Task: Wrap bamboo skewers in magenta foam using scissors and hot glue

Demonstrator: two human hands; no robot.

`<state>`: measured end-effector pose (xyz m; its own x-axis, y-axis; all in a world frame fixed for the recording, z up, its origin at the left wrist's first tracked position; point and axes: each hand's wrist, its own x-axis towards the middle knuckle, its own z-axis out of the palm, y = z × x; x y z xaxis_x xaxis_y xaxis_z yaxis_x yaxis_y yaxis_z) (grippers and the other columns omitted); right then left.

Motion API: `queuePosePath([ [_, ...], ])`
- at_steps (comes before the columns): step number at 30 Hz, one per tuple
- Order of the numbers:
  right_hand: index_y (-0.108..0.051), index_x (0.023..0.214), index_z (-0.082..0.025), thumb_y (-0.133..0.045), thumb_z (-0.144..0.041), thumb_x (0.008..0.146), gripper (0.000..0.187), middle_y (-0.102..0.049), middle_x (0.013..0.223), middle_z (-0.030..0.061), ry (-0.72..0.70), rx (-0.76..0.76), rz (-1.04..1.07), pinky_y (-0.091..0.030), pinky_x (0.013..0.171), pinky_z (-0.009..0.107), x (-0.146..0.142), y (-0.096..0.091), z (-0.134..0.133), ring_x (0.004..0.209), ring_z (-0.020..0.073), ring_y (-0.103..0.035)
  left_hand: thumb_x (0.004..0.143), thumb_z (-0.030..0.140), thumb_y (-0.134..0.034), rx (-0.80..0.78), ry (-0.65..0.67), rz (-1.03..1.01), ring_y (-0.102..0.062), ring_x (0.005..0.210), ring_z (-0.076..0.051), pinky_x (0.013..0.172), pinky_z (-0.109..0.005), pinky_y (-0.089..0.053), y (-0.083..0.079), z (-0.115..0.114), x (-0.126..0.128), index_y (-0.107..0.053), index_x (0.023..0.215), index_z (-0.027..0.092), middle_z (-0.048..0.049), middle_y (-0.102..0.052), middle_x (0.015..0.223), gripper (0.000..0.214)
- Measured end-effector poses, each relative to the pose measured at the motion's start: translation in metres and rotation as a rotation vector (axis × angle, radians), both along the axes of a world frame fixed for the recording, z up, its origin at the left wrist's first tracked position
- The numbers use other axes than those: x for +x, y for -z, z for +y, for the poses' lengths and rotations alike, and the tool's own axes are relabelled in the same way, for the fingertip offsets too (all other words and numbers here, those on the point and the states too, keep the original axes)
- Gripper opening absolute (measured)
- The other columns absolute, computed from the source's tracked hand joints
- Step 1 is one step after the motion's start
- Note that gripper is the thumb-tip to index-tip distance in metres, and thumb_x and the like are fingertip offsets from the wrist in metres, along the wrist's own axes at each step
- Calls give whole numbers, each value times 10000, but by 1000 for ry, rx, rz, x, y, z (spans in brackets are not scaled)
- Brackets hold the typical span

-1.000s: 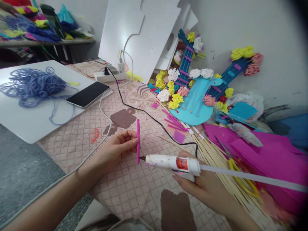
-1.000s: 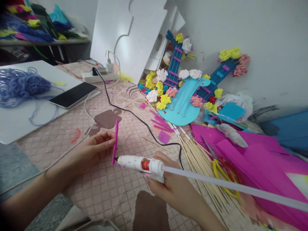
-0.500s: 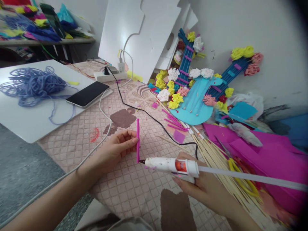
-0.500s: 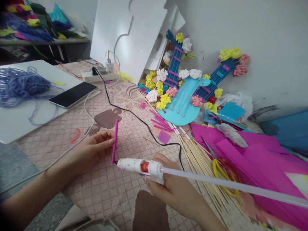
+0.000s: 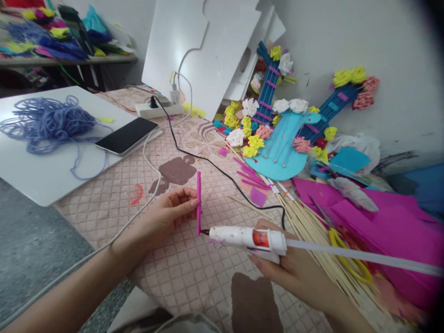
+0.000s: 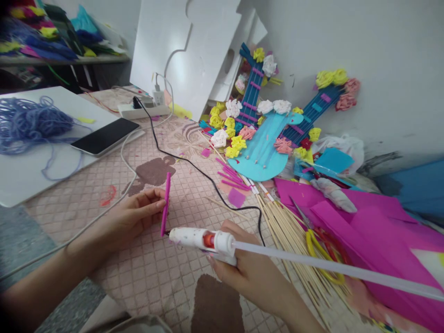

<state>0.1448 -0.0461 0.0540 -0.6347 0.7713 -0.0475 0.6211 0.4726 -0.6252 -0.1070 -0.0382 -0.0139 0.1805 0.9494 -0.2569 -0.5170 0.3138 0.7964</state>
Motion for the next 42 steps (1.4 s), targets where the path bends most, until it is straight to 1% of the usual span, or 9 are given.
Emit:
queuePosePath([
  [7, -421, 740, -214, -493, -237, 881, 160, -443, 688, -37, 35, -71, 17, -377, 515, 226, 2, 8, -1, 569, 102, -474, 743, 203, -748, -7, 5, -8, -529, 660, -73, 630, -191, -453, 1, 0, 0, -650, 819, 155, 23, -592, 762, 133],
  [11, -409, 734, -219, -503, -235, 873, 169, -444, 689, -36, 46, -40, 50, -388, 526, 227, 3, 8, -2, 581, 109, -474, 742, 192, -747, -1, 8, -28, -538, 661, -77, 629, -194, -456, 0, 0, 0, -652, 807, 152, 22, -596, 760, 122],
  [16, -415, 722, -217, -509, -185, 862, 172, -458, 673, -39, 5, -21, 42, -370, 505, 215, 1, 3, -2, 552, 97, -468, 741, 178, -750, -6, 1, -46, -545, 670, -73, 633, -184, -466, 1, 0, 0, -658, 816, 149, 20, -601, 772, 122],
  [23, -411, 753, -216, -502, -228, 878, 154, -437, 702, -38, 31, -48, 67, -381, 527, 222, 3, 11, -2, 586, 103, -477, 736, 191, -758, -6, 1, -34, -545, 671, -71, 636, -177, -480, 2, 0, -1, -661, 823, 141, 16, -599, 773, 140],
  [27, -400, 737, -216, -503, -206, 878, 176, -434, 688, -42, 13, -42, 63, -370, 510, 214, 2, 6, -1, 562, 96, -460, 738, 191, -759, -7, -4, -42, -545, 676, -69, 638, -173, -485, 3, 0, -1, -662, 825, 143, 16, -599, 781, 139],
  [31, -405, 717, -213, -513, -194, 875, 192, -446, 677, -41, -12, -27, 39, -360, 508, 215, 3, 4, -1, 562, 96, -476, 748, 187, -751, -9, -8, -44, -543, 684, -65, 643, -165, -487, 4, 1, -1, -662, 827, 144, 15, -598, 789, 126],
  [37, -419, 742, -215, -502, -231, 881, 162, -452, 707, -35, 28, -38, 73, -382, 536, 226, 4, 12, -1, 593, 106, -481, 754, 181, -745, 6, 12, -51, -549, 680, -71, 641, -173, -491, 5, 0, -2, -659, 834, 142, 10, -597, 785, 124],
  [42, -460, 760, -213, -496, -231, 871, 118, -480, 707, -24, 41, -7, 40, -402, 565, 236, -1, 11, 4, 623, 124, -494, 752, 186, -745, 17, 19, -50, -544, 661, -71, 631, -177, -482, 4, 0, -1, -653, 825, 147, 16, -588, 760, 124],
])
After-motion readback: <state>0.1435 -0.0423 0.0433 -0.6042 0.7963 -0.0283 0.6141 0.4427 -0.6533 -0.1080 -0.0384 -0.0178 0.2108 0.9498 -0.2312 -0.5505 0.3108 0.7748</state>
